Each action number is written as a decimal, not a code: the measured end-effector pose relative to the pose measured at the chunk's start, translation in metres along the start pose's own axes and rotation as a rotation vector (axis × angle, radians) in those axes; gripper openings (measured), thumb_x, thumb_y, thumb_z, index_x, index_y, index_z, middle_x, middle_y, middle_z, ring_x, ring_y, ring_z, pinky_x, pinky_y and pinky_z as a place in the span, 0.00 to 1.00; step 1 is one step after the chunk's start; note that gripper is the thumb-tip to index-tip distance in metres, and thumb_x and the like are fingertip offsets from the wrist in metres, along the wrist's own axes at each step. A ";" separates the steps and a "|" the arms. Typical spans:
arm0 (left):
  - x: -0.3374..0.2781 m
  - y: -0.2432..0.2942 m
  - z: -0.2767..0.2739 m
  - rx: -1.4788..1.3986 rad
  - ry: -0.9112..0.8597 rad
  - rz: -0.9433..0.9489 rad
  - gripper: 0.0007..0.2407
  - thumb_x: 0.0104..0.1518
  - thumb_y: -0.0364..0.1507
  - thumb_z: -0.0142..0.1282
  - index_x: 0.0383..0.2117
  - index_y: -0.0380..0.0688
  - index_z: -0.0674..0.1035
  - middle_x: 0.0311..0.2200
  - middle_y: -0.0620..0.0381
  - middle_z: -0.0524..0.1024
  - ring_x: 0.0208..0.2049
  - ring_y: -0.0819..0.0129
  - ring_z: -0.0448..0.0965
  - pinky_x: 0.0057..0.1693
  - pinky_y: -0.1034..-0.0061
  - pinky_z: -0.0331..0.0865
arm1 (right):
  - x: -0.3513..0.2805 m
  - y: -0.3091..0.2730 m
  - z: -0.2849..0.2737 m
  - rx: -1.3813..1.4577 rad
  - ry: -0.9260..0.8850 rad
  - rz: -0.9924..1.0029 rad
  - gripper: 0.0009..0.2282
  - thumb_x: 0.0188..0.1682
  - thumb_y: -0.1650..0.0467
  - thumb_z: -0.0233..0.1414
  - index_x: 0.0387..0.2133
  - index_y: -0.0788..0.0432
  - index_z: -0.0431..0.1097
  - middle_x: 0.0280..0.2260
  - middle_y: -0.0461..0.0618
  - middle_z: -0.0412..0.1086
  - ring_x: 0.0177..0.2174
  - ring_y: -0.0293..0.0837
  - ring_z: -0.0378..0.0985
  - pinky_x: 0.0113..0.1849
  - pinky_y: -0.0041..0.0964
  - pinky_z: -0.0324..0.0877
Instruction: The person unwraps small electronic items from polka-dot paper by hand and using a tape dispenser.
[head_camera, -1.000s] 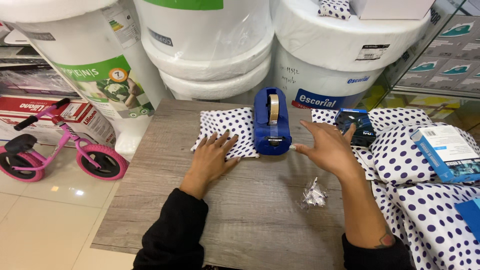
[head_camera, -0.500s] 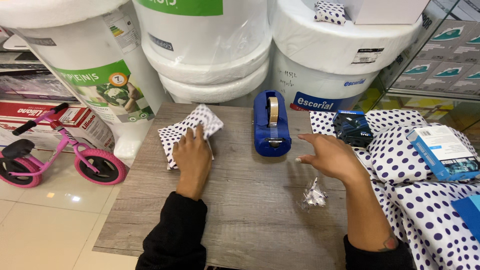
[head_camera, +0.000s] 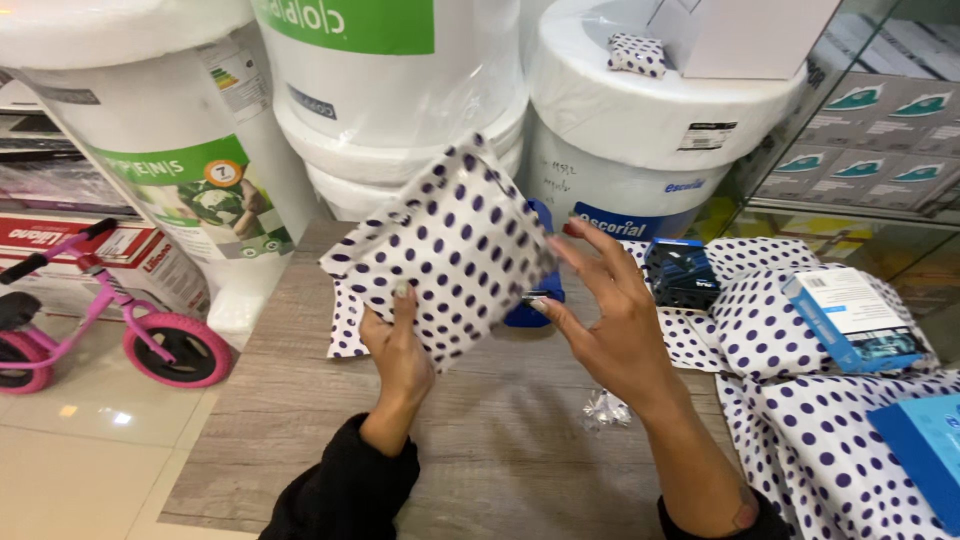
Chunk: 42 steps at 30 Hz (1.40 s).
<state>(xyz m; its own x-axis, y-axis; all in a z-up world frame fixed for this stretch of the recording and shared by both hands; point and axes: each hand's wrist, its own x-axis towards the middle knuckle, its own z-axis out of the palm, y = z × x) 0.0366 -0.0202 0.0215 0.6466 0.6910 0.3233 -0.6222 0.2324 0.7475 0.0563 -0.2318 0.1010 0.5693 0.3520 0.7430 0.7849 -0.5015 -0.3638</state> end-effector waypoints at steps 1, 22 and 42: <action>-0.004 -0.012 -0.005 -0.006 -0.004 -0.002 0.10 0.66 0.28 0.55 0.49 0.39 0.78 0.40 0.52 0.84 0.41 0.70 0.86 0.51 0.70 0.81 | 0.001 0.000 -0.004 -0.007 0.002 0.000 0.24 0.47 0.72 0.66 0.59 0.58 0.72 0.61 0.60 0.66 0.57 0.64 0.71 0.52 0.56 0.73; -0.021 -0.015 -0.015 0.418 -0.317 -0.038 0.25 0.61 0.41 0.60 0.13 0.58 0.54 0.13 0.73 0.51 0.16 0.80 0.49 0.27 0.78 0.45 | -0.002 0.012 -0.033 -0.121 0.095 -0.147 0.04 0.54 0.82 0.57 0.38 0.65 0.76 0.43 0.60 0.69 0.39 0.51 0.76 0.38 0.39 0.73; 0.014 0.010 -0.009 -0.030 -0.016 -0.312 0.08 0.66 0.30 0.58 0.43 0.39 0.76 0.33 0.49 0.85 0.31 0.66 0.88 0.41 0.73 0.85 | -0.056 0.053 -0.064 0.157 -0.664 0.666 0.05 0.50 0.78 0.53 0.29 0.66 0.78 0.31 0.60 0.78 0.33 0.55 0.78 0.39 0.48 0.72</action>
<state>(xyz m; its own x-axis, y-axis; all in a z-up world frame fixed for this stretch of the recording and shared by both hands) 0.0353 -0.0019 0.0287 0.8151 0.5722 0.0908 -0.4055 0.4516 0.7947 0.0507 -0.3286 0.0760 0.8959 0.4335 -0.0976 0.2457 -0.6663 -0.7040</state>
